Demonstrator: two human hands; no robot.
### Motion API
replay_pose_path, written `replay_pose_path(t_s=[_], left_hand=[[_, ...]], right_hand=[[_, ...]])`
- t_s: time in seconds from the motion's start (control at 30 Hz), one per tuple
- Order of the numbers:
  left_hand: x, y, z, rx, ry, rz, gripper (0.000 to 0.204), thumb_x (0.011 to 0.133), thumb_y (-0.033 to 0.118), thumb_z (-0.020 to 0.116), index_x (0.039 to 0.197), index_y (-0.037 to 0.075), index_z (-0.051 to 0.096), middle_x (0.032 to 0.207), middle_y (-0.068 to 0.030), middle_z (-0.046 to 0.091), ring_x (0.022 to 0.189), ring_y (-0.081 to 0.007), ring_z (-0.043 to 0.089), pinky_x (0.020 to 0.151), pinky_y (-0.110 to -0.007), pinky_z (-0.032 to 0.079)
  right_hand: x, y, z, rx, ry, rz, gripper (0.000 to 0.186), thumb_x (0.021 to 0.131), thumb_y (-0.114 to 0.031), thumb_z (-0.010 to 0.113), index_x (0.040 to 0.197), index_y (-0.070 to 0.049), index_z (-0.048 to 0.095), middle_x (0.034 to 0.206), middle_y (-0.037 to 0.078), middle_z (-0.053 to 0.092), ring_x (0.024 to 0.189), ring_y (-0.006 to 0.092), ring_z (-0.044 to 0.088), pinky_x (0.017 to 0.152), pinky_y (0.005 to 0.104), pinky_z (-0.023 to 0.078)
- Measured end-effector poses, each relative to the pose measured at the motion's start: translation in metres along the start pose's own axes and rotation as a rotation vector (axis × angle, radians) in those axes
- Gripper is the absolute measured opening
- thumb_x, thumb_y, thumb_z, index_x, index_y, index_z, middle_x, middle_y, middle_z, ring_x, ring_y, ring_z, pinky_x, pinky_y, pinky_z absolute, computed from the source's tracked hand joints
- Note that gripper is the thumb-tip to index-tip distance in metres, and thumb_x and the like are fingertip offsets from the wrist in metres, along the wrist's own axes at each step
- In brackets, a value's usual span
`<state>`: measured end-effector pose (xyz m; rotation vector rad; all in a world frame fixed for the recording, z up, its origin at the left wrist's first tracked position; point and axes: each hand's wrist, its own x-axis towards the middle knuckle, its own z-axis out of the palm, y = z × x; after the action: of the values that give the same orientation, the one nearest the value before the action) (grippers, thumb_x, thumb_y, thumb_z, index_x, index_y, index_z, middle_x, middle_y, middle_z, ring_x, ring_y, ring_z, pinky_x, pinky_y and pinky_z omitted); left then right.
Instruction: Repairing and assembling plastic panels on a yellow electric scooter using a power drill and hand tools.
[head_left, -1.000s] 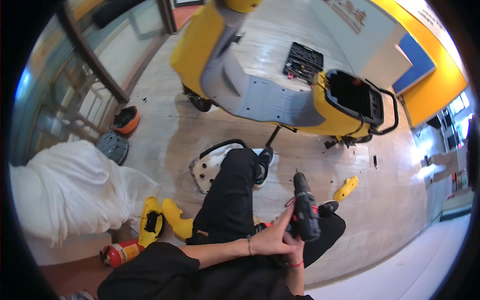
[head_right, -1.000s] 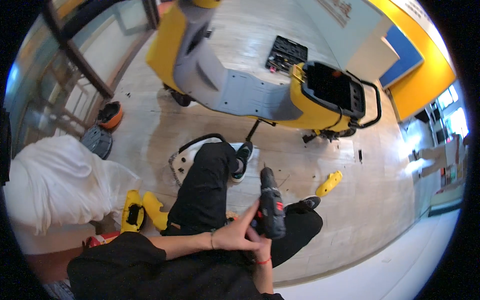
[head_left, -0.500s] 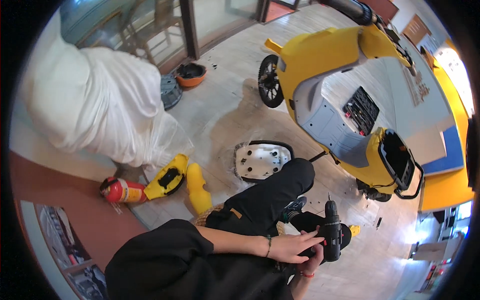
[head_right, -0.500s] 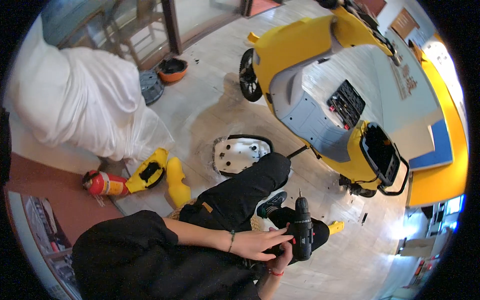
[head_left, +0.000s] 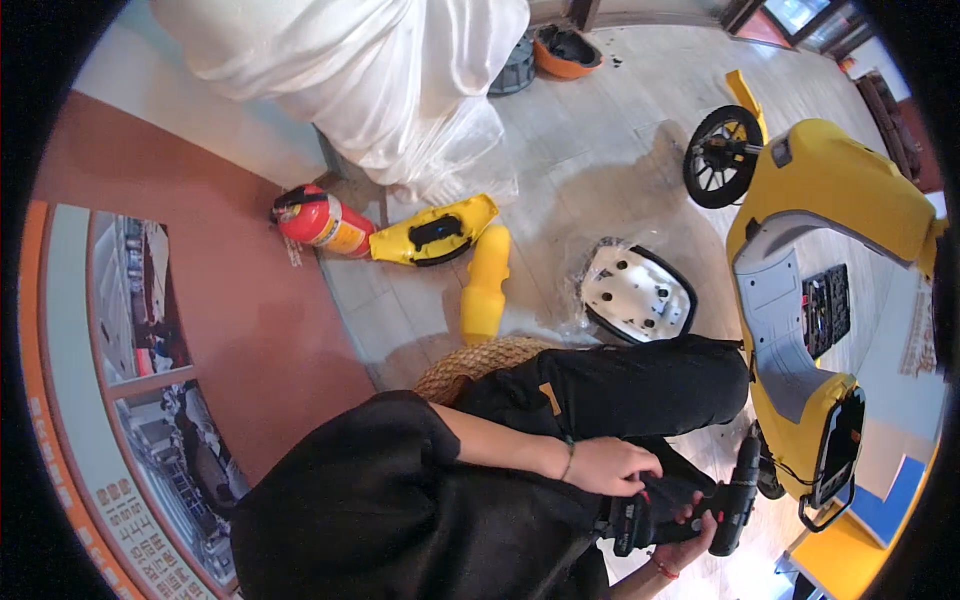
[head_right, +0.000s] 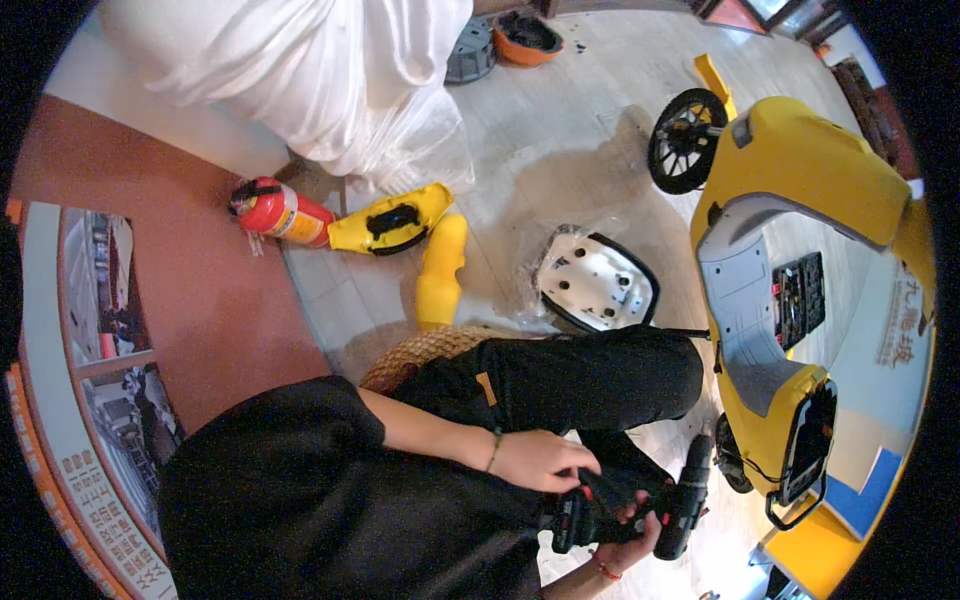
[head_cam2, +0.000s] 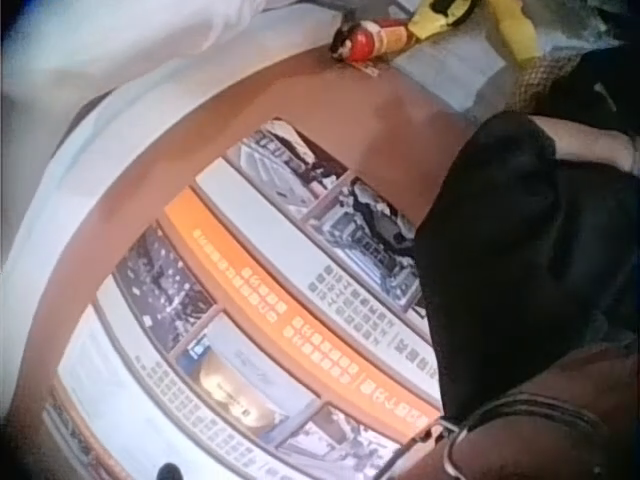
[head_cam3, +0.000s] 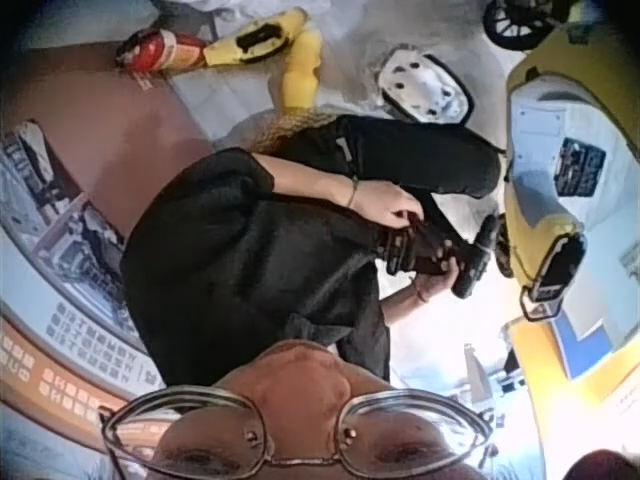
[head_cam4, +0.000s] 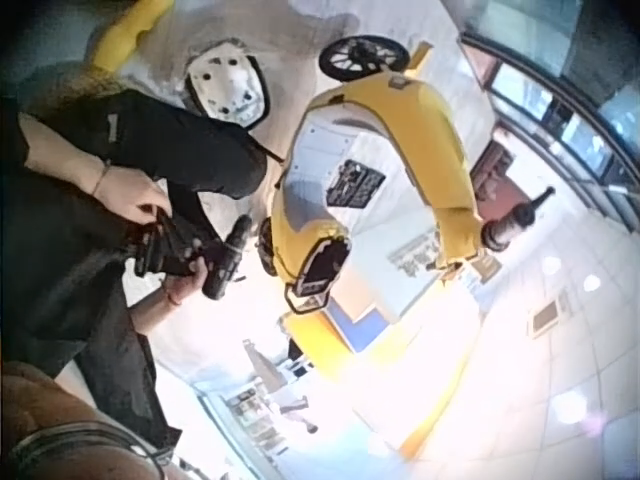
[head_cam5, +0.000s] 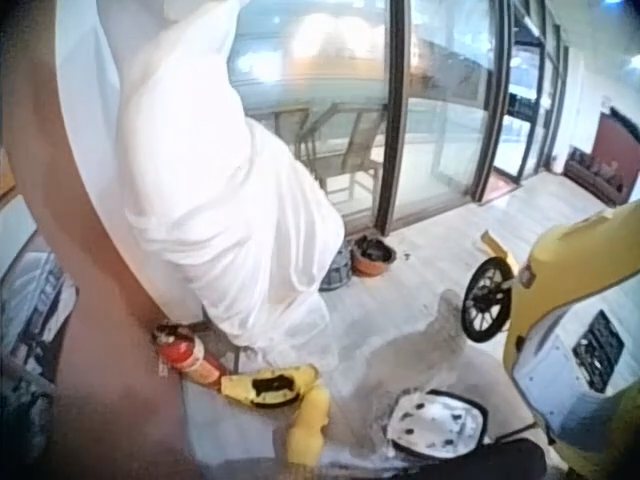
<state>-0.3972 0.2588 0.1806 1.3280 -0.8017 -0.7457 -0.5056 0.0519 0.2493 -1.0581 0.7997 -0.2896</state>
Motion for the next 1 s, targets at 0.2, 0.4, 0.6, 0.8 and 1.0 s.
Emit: replay_pose_path(t_s=[0.2,0.4,0.6,0.8,1.0], left_hand=[[-0.046,-0.011,-0.044,-0.003,0.357,-0.097,0.017,0.083,0.01,0.056,0.099,0.002,0.059,0.089,-0.0126,0.063,0.075,-0.0234,0.064,0.065,-0.033,0.05],[-0.091,-0.071,-0.098,-0.19,0.796,-0.381,0.015,0.09,0.009,0.052,0.101,0.001,0.057,0.089,-0.006,0.064,0.075,-0.0093,0.058,0.068,-0.025,0.05],[-0.179,-0.257,-0.147,0.049,1.2,-0.88,0.037,0.076,0.025,0.067,0.102,-0.001,0.059,0.095,-0.0163,0.063,0.089,-0.0241,0.062,0.079,-0.033,0.048],[-0.143,-0.306,-0.194,0.354,1.049,-1.411,0.089,0.059,0.05,0.076,0.128,0.006,0.039,0.119,-0.0181,0.052,0.11,-0.0343,0.051,0.091,-0.043,0.043],[-0.1,-0.347,-0.221,0.341,1.096,-1.759,0.108,0.051,0.057,0.079,0.133,0.008,0.03,0.128,-0.0174,0.045,0.116,-0.0346,0.046,0.095,-0.044,0.04]], right_hand=[[0.016,-0.013,-0.003,0.106,0.095,-0.001,0.051,0.082,-0.015,0.052,0.13,-0.004,0.04,0.096,0.011,0.059,0.061,0.0091,0.047,0.052,0.0194,0.042],[0.043,-0.018,-0.009,0.106,0.088,0.05,0.05,0.079,-0.016,0.052,0.127,-0.002,0.045,0.094,0.01,0.059,0.059,0.0083,0.045,0.051,0.0183,0.04],[0.059,-0.019,0.004,-0.017,0.106,0.109,0.044,0.078,-0.014,0.053,0.119,0.0,0.047,0.097,0.012,0.059,0.057,0.0096,0.047,0.05,0.017,0.043],[0.077,-0.02,0.029,-0.15,0.253,0.162,0.042,0.077,-0.013,0.055,0.116,0.001,0.048,0.092,0.014,0.06,0.055,0.01,0.049,0.049,0.017,0.044],[0.096,-0.02,0.049,-0.276,0.3,0.263,0.039,0.079,-0.016,0.053,0.114,-0.001,0.049,0.094,0.011,0.059,0.059,0.008,0.049,0.05,0.0161,0.043]])
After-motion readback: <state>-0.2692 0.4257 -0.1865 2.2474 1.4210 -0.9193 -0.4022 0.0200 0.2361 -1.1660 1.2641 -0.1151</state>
